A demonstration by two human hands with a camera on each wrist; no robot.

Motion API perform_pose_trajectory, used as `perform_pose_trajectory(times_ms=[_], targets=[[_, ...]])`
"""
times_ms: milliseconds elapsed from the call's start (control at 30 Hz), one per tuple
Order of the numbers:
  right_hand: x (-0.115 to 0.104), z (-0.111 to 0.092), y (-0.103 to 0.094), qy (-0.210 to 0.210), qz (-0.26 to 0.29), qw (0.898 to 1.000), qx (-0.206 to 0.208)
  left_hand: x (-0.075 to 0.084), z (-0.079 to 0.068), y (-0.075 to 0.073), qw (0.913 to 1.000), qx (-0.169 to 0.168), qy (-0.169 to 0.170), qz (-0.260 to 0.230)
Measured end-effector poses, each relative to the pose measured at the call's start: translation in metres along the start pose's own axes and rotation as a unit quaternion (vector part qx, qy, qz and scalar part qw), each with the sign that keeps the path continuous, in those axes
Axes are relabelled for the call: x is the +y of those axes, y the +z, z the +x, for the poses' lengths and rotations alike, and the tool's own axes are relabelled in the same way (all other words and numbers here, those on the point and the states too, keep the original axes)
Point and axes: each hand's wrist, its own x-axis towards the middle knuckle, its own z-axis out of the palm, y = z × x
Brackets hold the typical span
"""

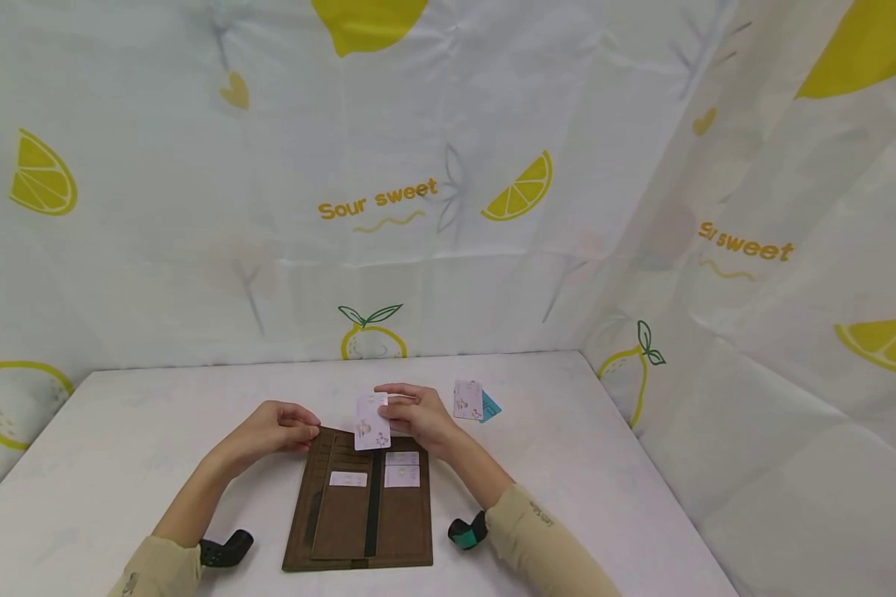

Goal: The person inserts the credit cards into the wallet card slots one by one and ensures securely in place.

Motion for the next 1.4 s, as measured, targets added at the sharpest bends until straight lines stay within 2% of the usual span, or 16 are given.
perform_pose_trajectory(times_ms=[300,533,1067,1400], targets=[[0.006,0.003,0.011,0.01,-0.006,1.0,-0.01,0.0,0.0,0.0,1.0,-0.002,0.004,-0.004],[0.011,0.004,0.018,0.017,-0.037,0.999,-0.01,-0.001,-0.001,0.001,1.0,0.003,0.001,0.003],[0.021,0.008,0.021,0.021,-0.065,0.998,0.0,0.002,0.0,0.001,1.0,0.003,0.001,0.005],[0.021,0.005,0.024,0.031,-0.058,0.998,-0.009,0.004,-0.002,0.001,1.0,0.006,-0.002,0.005]])
